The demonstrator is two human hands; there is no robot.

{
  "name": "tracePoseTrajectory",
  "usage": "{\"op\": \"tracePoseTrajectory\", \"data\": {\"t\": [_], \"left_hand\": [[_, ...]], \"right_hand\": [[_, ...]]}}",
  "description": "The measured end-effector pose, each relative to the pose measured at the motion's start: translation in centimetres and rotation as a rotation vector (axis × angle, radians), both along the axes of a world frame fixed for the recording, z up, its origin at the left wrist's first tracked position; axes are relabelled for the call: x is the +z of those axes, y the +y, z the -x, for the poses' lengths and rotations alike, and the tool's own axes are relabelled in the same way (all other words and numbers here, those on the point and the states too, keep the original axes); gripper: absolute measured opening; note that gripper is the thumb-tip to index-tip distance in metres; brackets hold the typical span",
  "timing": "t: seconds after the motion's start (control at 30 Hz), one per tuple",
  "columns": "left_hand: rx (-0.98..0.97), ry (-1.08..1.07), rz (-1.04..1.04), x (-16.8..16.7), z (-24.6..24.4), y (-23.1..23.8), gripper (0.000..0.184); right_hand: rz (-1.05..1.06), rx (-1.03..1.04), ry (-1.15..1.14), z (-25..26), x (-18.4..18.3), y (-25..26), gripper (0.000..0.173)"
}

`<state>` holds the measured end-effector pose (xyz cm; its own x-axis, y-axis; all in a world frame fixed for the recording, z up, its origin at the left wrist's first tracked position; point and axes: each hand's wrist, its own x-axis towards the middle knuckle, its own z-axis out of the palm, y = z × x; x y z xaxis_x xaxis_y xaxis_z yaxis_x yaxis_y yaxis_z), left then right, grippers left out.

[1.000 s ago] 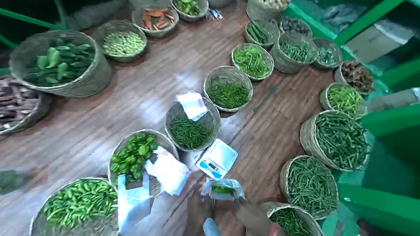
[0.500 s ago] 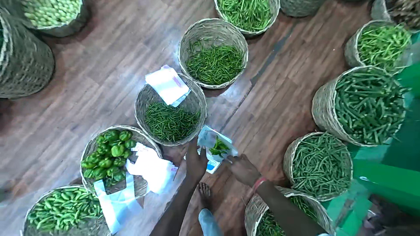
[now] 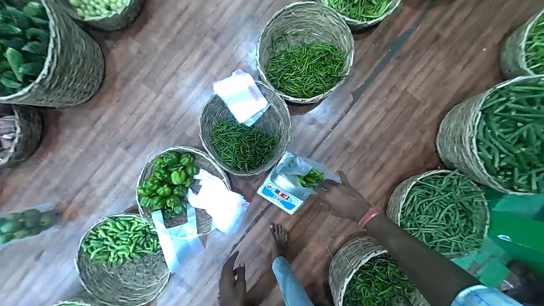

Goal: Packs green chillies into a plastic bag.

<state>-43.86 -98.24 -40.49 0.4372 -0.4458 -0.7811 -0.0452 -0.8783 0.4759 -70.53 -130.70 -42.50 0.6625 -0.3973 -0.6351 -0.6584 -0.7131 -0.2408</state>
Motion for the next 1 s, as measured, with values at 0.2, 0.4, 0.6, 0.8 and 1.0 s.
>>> {"op": "tracePoseTrajectory", "data": {"t": [0.2, 0.4, 0.6, 0.8, 1.0], "left_hand": [[0.063, 0.058, -0.016, 0.8, -0.4, 1.5, 0.043], [0.094, 0.122, 0.045, 1.0, -0.2, 0.4, 0.039], [0.035, 0.204, 0.106, 1.2, 1.6, -2.8, 0.034], [-0.065, 0.233, 0.214, 0.4, 4.0, -6.7, 0.03], [-0.113, 0.256, 0.213, -0.5, 4.7, -8.3, 0.029]], "right_hand": [[-0.013, -0.045, 0.153, -0.7, -0.9, -1.2, 0.061], [-0.014, -0.096, 0.313, -3.0, -1.2, -0.1, 0.034], [-0.185, 0.097, 0.178, -4.7, 0.4, 5.9, 0.021], [-0.21, -0.098, 0.232, -2.0, -1.6, 6.9, 0.037], [-0.368, -0.814, 0.046, 1.2, -6.6, 3.1, 0.025]]}}
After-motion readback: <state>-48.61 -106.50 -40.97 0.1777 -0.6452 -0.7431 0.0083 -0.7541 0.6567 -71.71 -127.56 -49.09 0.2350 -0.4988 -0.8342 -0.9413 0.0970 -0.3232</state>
